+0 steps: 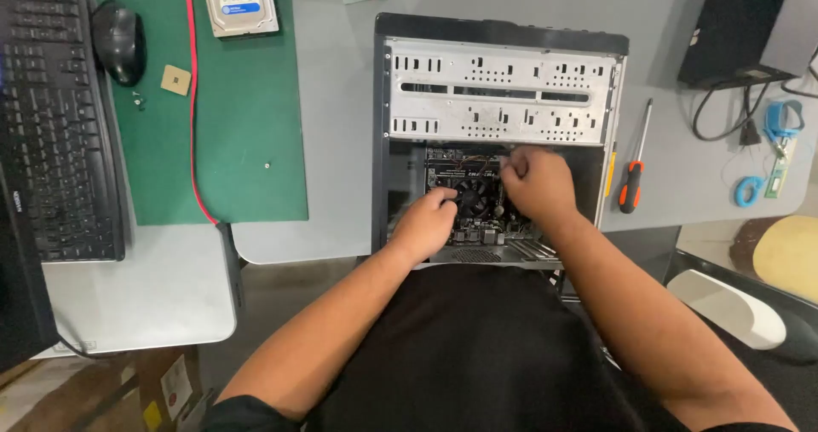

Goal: Connecting internal power and data cables to a computer motherboard inside a PC case

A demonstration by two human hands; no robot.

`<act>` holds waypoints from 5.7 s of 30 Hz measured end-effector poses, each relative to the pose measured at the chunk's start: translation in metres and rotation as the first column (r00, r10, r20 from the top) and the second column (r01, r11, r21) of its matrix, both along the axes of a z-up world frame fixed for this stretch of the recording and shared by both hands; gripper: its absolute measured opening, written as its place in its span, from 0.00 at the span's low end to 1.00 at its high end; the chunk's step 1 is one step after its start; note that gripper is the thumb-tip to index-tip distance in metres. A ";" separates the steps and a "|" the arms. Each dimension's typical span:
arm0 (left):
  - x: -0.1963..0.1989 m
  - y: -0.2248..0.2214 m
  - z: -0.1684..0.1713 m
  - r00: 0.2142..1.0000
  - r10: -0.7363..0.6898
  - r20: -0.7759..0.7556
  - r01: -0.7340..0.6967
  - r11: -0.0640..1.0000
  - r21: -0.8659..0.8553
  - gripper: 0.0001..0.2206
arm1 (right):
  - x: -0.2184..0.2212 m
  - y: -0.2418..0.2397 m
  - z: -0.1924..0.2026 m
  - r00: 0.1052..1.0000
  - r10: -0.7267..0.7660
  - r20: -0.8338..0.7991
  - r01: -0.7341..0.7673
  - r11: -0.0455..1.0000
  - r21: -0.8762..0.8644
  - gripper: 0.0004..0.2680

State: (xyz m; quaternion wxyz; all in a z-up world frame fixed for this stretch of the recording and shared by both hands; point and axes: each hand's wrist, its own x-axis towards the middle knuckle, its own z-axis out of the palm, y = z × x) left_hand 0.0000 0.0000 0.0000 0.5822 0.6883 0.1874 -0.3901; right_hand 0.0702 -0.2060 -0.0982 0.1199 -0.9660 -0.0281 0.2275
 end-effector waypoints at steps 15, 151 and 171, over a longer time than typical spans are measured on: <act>-0.046 0.029 -0.037 0.260 -0.406 0.876 -0.143 0.881 0.451 0.09 | 0.004 0.076 0.032 0.964 0.263 -0.042 -0.245 0.938 0.244 0.10; -0.050 0.024 -0.050 0.716 0.014 0.698 -0.518 0.682 0.517 0.10 | -0.047 0.030 0.010 0.905 0.006 -0.426 -0.082 0.984 -0.159 0.10; -0.050 0.026 -0.051 0.710 0.023 0.704 -0.528 0.680 0.510 0.10 | -0.045 0.029 0.015 0.895 0.102 -0.435 -0.175 0.976 -0.130 0.08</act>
